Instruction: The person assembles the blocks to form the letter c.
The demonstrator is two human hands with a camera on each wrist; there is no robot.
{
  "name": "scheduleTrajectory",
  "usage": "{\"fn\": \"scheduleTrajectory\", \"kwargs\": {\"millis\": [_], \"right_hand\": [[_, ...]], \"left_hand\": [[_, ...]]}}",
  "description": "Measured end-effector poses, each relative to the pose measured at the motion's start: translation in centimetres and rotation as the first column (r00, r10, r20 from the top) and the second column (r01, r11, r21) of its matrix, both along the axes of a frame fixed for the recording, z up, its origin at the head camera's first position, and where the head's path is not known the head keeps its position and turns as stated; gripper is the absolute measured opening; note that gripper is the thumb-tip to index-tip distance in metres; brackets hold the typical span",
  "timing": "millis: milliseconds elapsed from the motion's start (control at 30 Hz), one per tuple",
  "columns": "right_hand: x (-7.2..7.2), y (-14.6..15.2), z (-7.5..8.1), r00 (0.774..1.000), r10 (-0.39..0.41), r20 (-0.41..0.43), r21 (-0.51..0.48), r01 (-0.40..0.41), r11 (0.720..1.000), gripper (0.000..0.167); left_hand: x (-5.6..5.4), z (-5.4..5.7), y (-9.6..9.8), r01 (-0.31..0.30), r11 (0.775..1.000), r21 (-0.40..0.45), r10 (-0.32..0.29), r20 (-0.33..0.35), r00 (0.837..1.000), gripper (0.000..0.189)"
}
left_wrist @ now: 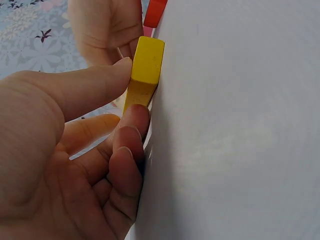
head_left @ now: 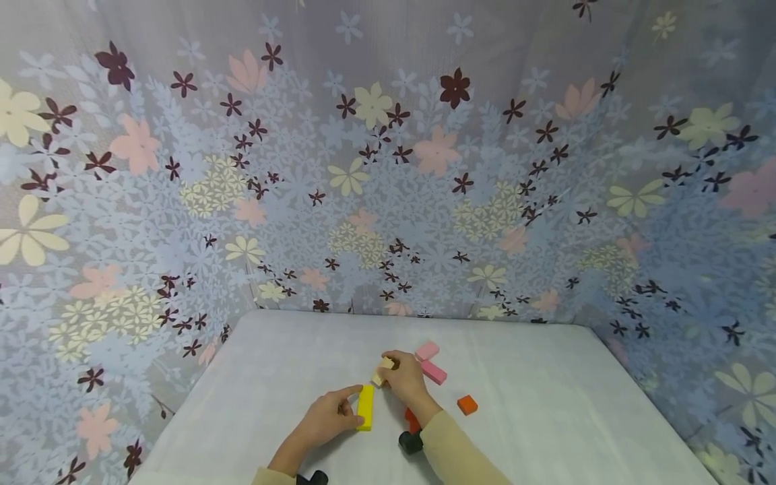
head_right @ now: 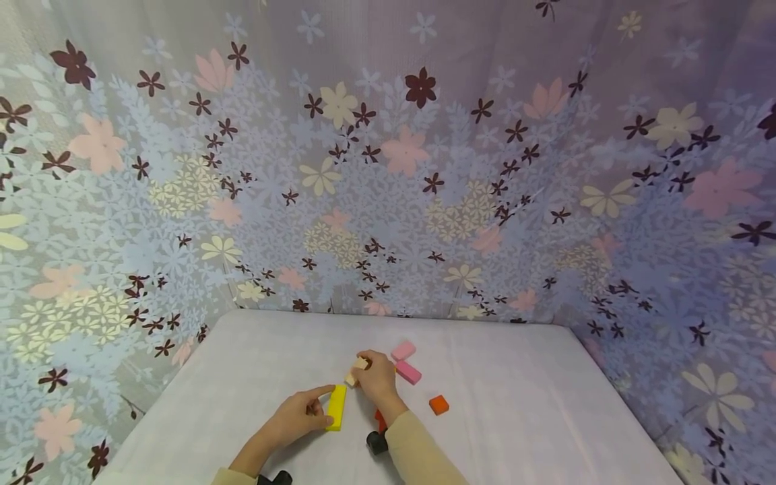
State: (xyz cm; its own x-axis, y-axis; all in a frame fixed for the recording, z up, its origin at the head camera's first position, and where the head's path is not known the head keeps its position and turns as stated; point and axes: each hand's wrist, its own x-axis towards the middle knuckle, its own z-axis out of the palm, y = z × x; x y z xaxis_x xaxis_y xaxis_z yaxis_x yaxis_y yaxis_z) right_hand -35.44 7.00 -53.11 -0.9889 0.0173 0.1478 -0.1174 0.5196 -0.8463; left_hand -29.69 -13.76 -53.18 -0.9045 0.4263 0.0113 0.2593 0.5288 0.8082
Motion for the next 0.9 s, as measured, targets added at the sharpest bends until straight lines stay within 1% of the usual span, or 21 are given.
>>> {"fn": "scheduleTrajectory", "kwargs": {"millis": [133,267,467,700,900], "right_hand": [[-0.2,-0.2,-0.1,0.999,-0.021,-0.038,0.120,0.025,0.992,0.034],[-0.4,-0.4,-0.2,0.999,-0.016,-0.047,0.175,0.025,0.984,0.032],[-0.5,-0.5,-0.3,0.998,-0.004,-0.056,0.188,0.015,0.982,0.028],[-0.8,-0.4,-0.4,0.998,0.040,0.041,0.185,-0.046,0.982,0.029],[-1.1,-0.2,0.0,0.998,0.050,0.038,0.184,-0.056,0.981,0.028]], "left_hand": [[0.1,-0.2,0.0,0.000,1.000,0.000,0.000,-0.007,1.000,0.063],[0.1,-0.4,0.0,-0.003,1.000,0.001,0.003,-0.013,1.000,0.063],[0.1,-0.6,0.1,-0.007,1.000,-0.007,0.007,-0.010,1.000,0.063],[0.0,-0.5,-0.1,-0.010,1.000,-0.017,0.010,0.003,1.000,0.063],[-0.2,-0.2,0.0,-0.006,1.000,-0.006,0.006,0.002,1.000,0.063]]}}
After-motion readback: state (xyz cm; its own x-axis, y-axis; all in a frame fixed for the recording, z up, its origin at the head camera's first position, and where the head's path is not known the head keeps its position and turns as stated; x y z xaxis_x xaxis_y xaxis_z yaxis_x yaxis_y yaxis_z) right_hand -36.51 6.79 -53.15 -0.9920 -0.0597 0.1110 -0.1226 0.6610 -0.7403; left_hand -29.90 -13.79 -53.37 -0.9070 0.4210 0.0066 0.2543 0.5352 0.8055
